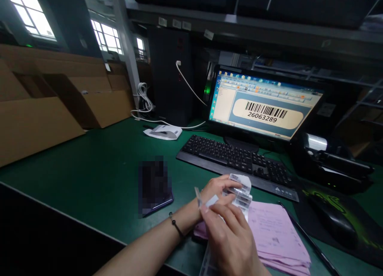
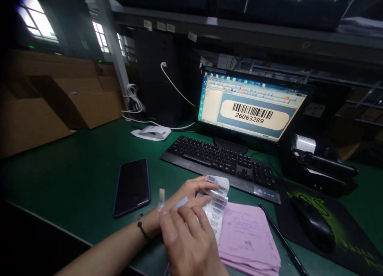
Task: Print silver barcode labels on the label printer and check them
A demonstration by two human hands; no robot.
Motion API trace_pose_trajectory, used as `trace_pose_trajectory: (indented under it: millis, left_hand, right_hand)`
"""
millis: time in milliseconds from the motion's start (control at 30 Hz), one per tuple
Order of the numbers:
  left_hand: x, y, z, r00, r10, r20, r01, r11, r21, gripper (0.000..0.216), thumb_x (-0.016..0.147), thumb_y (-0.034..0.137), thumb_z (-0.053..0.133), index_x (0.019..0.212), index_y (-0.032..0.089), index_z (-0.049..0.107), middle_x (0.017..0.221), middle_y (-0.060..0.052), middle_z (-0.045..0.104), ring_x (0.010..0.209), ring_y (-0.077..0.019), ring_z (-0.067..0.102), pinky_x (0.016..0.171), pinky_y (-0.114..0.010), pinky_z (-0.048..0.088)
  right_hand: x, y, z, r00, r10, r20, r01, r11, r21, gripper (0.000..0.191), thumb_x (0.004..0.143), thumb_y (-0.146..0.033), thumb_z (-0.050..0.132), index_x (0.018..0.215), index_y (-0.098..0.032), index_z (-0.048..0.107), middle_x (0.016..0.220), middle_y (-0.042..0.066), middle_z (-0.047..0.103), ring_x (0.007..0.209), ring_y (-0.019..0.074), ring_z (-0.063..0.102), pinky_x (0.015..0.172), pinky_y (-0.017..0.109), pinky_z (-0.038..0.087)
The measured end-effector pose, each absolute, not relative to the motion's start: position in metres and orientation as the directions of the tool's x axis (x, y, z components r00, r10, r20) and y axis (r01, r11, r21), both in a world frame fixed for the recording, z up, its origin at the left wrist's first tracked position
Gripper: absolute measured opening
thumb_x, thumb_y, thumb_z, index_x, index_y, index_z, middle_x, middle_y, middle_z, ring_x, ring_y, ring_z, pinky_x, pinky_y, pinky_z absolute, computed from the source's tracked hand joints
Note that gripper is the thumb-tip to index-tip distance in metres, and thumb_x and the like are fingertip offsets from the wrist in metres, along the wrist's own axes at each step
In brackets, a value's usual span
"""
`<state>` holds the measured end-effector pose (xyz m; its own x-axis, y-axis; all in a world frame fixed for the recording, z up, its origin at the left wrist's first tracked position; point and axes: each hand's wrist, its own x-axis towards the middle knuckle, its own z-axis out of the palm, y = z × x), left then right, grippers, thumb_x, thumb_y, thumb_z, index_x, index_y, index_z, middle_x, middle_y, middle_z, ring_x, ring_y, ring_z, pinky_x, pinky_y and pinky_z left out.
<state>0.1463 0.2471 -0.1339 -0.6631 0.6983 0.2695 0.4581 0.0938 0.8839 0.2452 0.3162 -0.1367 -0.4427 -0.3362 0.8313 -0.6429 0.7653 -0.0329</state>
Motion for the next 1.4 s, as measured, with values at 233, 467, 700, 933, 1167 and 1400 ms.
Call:
trace_pose_trajectory:
  millis: [233,467,700,933,1167,1400]
  left_hand:
    - [0.148,0.248,-0.131,-0.714,0.618,0.327,0.419,0.004,0.908,0.032,0.073,0.006,0.055,0.099,0.017,0.069,0.107,-0.006,0.064,0.098,-0.0178,0.06,0.087,-0.028,0.047]
    - [0.15,0.247,-0.13,-0.729,0.618,0.294,0.353,-0.029,0.935,0.03,0.079,0.014,0.056,0.106,0.023,0.067,0.117,-0.004,0.059,0.106,-0.0182,0.057,0.092,-0.03,0.047]
    - [0.149,0.247,-0.134,-0.721,0.637,0.272,0.311,-0.053,0.949,0.03,0.081,0.019,0.057,0.109,0.025,0.065,0.127,-0.003,0.054,0.113,-0.0205,0.054,0.099,-0.034,0.044]
    - [0.15,0.246,-0.135,-0.722,0.652,0.233,0.298,-0.011,0.955,0.029,0.082,0.021,0.057,0.109,0.03,0.065,0.121,-0.002,0.055,0.108,-0.0187,0.056,0.094,-0.031,0.047]
    - [0.15,0.245,-0.136,-0.718,0.656,0.231,0.282,-0.03,0.959,0.028,0.082,0.022,0.06,0.108,0.03,0.066,0.119,-0.001,0.054,0.11,-0.0171,0.054,0.098,-0.027,0.043]
    - [0.151,0.246,-0.132,-0.735,0.642,0.216,0.242,-0.048,0.969,0.028,0.081,0.021,0.061,0.106,0.031,0.066,0.12,0.001,0.055,0.11,-0.0151,0.053,0.096,-0.021,0.042]
  right_hand:
    - [0.262,0.322,-0.137,-0.642,0.349,0.682,-0.442,0.558,-0.702,0.034,0.083,-0.02,0.057,0.117,-0.023,0.053,0.097,0.007,0.068,0.084,0.0183,0.065,0.073,0.031,0.054]
    - [0.234,0.375,-0.121,-0.679,0.734,0.02,-0.277,-0.231,-0.933,0.03,0.074,-0.04,0.069,0.095,-0.02,0.062,0.094,0.003,0.069,0.086,0.0169,0.065,0.077,0.03,0.052]
    - [0.211,0.368,-0.119,-0.814,0.568,-0.125,-0.259,-0.547,-0.796,0.029,0.066,-0.037,0.075,0.083,-0.018,0.062,0.078,-0.001,0.069,0.072,0.0137,0.064,0.07,0.027,0.05]
    - [0.211,0.369,-0.124,-0.821,0.556,-0.131,-0.258,-0.566,-0.783,0.029,0.067,-0.036,0.075,0.072,-0.018,0.054,0.06,-0.005,0.062,0.052,0.0096,0.055,0.053,0.021,0.042]
    - [0.211,0.371,-0.125,-0.8,0.589,-0.112,-0.268,-0.519,-0.811,0.028,0.068,-0.035,0.074,0.072,-0.017,0.054,0.06,-0.005,0.058,0.052,0.0081,0.052,0.054,0.021,0.041]
    - [0.209,0.371,-0.128,-0.793,0.597,-0.12,-0.267,-0.518,-0.813,0.029,0.066,-0.036,0.076,0.072,-0.017,0.055,0.059,-0.005,0.057,0.051,0.0079,0.05,0.051,0.021,0.04]
